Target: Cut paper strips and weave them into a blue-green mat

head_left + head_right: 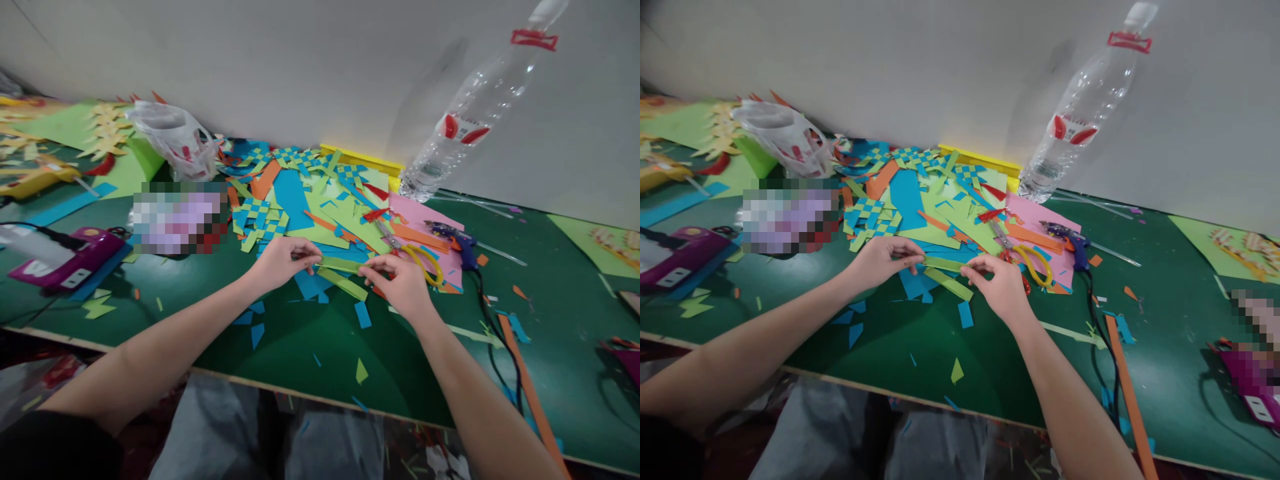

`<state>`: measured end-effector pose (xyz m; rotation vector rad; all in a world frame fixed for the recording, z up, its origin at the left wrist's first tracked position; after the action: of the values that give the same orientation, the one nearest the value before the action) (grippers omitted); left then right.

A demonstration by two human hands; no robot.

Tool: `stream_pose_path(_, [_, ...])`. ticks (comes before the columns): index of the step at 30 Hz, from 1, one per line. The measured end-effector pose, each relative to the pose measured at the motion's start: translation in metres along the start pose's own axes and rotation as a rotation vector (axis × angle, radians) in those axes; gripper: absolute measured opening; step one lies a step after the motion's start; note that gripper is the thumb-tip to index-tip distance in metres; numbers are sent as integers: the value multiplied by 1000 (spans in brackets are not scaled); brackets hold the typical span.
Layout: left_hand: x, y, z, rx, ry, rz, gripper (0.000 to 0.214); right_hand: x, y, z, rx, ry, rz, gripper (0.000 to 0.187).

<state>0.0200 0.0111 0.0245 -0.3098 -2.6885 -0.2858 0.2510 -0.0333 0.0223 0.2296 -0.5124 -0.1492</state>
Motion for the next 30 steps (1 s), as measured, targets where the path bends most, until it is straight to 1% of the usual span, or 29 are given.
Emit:
stream_pose_path(10, [-1,-1,1,-115,138,-23,13,4,-3,6,77,-52,-40,16])
stream_pose_path(14, [-1,-2,2,-181,231,-22,13,2,-3,7,120,-97,18,16])
stream_pose_path(17, [-1,-2,1,-230,318,-40,17,1,-3,8,152,-137,46,16])
stream_pose_path(21, [0,-2,1,-238,371,-51,21,1,-4,11,203,-229,97,21])
stream_pose_path(24, [1,-2,0,-260,429,-62,22,-1,-5,12,261,-253,178,22])
stream_pose_path(28, [1,-1,0,-366,544,-76,20,-3,-8,15,336,-281,265,22])
stream_pose_path(30, [1,-1,2,-415,636,-79,19,-4,-9,15,360,-304,298,24])
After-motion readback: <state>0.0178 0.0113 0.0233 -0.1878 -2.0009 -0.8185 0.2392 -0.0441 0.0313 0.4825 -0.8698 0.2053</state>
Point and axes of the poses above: each hand's wrist, its own y-axis towards the middle knuckle, its own x-axis out of the back of the hand, z = x × y, the point moved 3 cm from there along y, towards the middle knuckle, and after that the axes turned 11 degrees about -z, right-handed, at the moved point
